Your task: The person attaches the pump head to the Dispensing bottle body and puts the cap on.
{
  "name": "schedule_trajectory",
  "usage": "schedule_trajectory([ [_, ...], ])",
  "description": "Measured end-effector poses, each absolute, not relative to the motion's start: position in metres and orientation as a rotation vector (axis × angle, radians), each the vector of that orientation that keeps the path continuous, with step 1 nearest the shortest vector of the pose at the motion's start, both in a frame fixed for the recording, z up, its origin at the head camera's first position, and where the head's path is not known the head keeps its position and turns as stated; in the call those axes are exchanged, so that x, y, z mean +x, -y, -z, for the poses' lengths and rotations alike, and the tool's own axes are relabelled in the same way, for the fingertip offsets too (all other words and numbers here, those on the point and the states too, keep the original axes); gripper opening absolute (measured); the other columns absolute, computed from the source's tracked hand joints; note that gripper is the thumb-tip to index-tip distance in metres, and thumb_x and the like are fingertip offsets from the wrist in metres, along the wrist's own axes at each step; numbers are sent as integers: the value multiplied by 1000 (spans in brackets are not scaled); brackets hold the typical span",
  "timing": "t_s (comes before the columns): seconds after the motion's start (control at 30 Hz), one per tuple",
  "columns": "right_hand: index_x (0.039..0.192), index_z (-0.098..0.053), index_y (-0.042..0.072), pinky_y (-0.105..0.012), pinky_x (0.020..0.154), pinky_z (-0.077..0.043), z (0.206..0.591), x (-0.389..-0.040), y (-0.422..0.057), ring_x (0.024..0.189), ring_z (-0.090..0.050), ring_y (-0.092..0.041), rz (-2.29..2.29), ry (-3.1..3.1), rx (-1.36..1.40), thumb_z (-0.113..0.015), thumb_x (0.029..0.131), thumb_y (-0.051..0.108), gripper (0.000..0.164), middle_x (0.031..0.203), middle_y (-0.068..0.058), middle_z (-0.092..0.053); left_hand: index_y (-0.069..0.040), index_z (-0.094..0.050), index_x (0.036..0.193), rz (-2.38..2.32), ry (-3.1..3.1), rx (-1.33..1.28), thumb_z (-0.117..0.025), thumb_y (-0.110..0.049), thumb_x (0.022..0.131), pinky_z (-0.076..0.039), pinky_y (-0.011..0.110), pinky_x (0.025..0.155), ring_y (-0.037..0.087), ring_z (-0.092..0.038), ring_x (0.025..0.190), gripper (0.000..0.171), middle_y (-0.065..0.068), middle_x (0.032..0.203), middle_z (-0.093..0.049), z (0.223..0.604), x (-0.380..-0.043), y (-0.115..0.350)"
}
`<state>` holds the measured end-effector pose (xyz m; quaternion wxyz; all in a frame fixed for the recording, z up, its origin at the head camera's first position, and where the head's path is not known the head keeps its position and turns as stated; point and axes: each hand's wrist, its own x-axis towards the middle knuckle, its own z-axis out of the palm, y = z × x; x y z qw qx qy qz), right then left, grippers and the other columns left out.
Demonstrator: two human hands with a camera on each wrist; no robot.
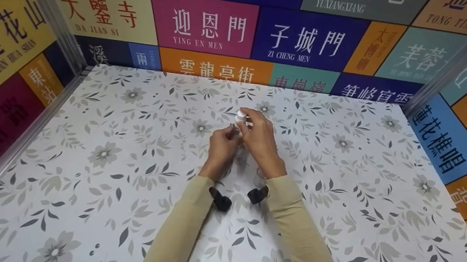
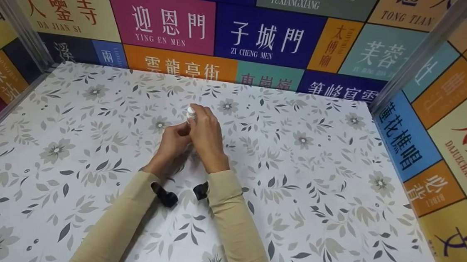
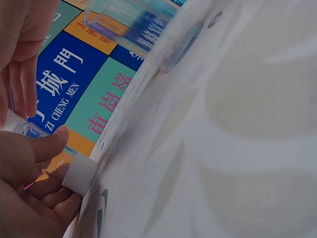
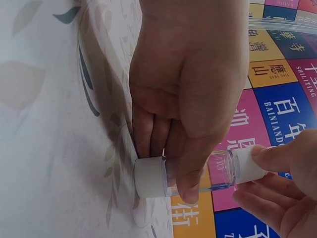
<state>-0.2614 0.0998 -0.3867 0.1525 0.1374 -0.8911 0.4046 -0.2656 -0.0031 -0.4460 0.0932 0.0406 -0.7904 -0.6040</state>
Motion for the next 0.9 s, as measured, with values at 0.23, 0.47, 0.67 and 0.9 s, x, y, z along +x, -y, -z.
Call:
schedule_trajectory([
  [0.23,140,-54,4,-40,99,-53,379,-260,-101,121,-64,-32,-1185,2580,337,-72,90,10,54,135,-17,-62,-4,-74,113,1792,2378,132,-60,5,87,-53,33,90,20,-67,99,31,14,108,-75,444,-264,3],
  [0.47,136,-57,1,-40,104,-50,384,-262,-100,130,-55,-31,-1167,2533,484,-67,91,2,46,137,-18,-57,-5,-75,113,1724,2419,123,-56,6,88,-52,36,89,19,-61,92,34,13,112,-75,445,-264,5],
  [0.67,134,-58,0,-36,102,-51,387,-262,-101,126,-57,-30,-1139,2547,523,-61,93,-6,42,132,-18,-59,0,-75,94,1711,2369,91,-62,0,89,-45,27,70,16,-53,74,13,7,80,-68,447,-266,3],
  [0.9,135,-58,2,-34,98,-53,386,-262,-100,122,-60,-29,-1141,2581,473,-62,93,-5,43,129,-16,-60,-2,-67,78,1745,2340,84,-62,0,88,-39,24,63,16,-49,68,11,-2,67,-52,447,-265,4],
])
